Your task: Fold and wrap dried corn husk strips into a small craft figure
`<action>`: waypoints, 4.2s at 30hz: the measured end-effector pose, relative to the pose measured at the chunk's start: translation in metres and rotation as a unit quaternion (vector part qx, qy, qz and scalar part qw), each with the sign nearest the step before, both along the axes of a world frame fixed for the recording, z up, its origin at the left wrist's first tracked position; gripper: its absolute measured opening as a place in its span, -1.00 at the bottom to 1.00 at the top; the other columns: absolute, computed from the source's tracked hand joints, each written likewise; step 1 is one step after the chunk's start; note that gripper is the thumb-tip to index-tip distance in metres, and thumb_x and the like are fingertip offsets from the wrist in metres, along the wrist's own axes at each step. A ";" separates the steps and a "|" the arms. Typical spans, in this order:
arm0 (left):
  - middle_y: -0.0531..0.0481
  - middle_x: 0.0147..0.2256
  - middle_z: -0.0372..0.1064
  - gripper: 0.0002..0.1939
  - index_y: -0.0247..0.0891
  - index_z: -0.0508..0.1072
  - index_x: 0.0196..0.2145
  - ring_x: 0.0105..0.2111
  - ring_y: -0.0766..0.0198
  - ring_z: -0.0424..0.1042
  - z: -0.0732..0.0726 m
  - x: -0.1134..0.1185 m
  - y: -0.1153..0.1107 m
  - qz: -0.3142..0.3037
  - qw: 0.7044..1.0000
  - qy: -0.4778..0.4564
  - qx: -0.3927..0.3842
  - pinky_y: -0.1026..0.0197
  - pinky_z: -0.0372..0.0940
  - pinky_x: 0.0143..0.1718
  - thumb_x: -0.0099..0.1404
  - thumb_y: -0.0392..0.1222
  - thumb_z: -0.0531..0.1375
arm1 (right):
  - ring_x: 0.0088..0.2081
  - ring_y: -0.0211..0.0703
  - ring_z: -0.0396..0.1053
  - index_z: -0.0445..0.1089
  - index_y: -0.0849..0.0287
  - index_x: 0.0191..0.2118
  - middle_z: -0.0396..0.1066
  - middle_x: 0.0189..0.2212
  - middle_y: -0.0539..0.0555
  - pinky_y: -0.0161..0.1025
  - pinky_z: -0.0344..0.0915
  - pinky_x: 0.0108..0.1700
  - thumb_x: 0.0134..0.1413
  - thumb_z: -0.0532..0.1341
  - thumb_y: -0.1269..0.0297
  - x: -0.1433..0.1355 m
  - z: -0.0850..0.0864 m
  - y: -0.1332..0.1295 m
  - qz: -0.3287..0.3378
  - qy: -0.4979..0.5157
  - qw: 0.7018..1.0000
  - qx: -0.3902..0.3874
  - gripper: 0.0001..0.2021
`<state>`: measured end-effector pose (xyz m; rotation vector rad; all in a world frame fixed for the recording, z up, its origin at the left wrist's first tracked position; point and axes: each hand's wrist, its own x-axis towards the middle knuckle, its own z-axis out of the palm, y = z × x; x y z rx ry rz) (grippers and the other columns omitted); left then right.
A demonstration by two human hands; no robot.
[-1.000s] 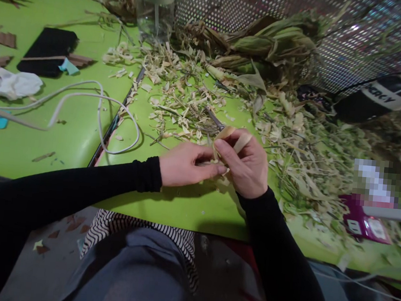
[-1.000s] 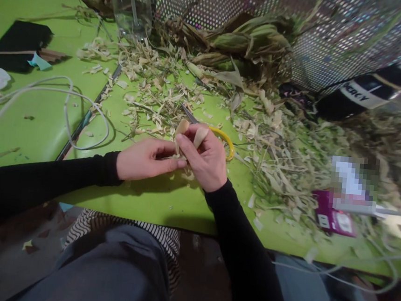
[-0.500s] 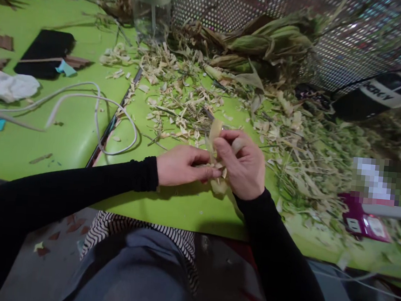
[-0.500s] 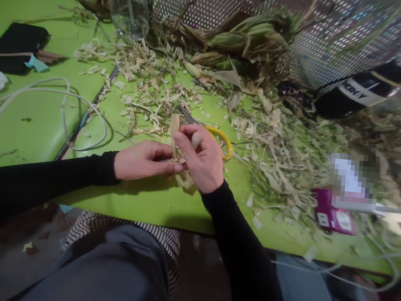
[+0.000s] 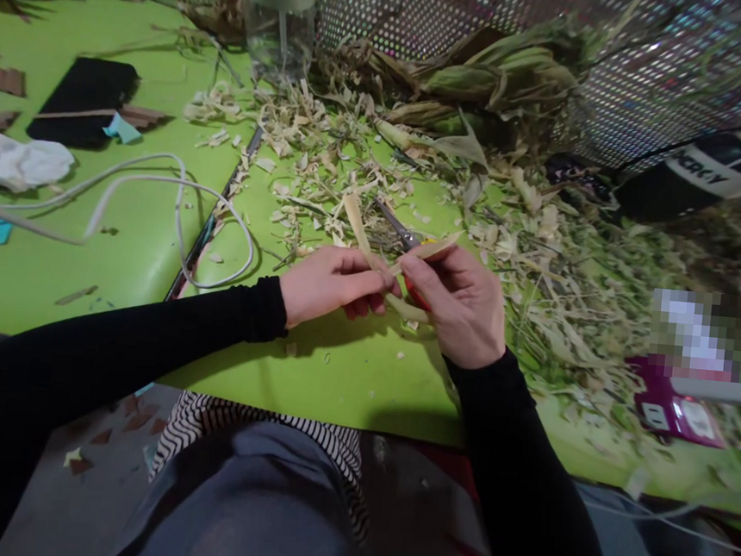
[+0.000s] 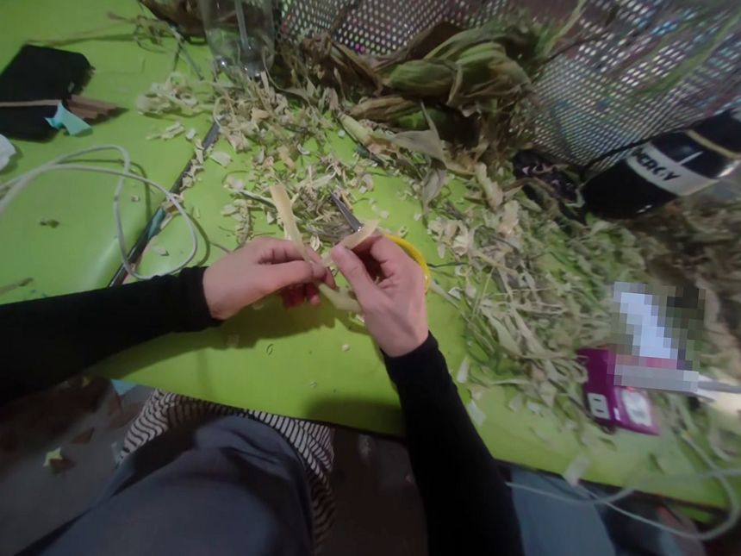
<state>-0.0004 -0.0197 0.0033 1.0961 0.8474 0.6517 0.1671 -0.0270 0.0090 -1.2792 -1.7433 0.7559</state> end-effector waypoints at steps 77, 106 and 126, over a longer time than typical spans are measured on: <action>0.05 -0.61 0.32 -0.81 -0.31 0.40 -0.55 -0.55 0.36 0.30 0.000 -0.001 0.001 -0.006 0.993 0.105 0.058 0.28 0.25 -0.39 0.16 -0.30 0.05 | -0.28 -0.11 0.28 0.46 0.11 -0.25 0.35 -0.38 0.07 -0.12 0.25 -0.22 0.06 0.24 0.17 -0.008 0.003 -0.007 -0.032 -0.200 0.952 0.228 -0.82; -0.10 -0.32 0.53 -0.77 -0.36 0.51 -0.33 -0.26 0.28 0.47 -0.012 0.005 -0.010 -0.127 0.991 -0.001 0.031 0.19 0.29 -0.07 0.23 -0.13 0.17 | -0.40 -0.25 0.32 0.43 0.16 -0.32 0.41 -0.43 0.01 -0.32 0.22 -0.38 0.12 0.16 0.10 -0.005 0.003 -0.007 0.034 -0.088 0.995 0.014 -0.77; 0.06 -0.55 0.42 -0.87 -0.36 0.47 -0.46 -0.51 0.46 0.39 -0.003 0.004 -0.009 -0.013 0.998 0.002 -0.066 0.37 0.28 -0.33 0.19 -0.33 0.15 | -0.60 -0.36 0.18 0.35 0.20 -0.51 0.27 -0.65 -0.07 -0.36 0.13 -0.54 0.05 0.23 0.09 0.018 0.013 -0.002 0.056 -0.075 0.994 -0.048 -0.71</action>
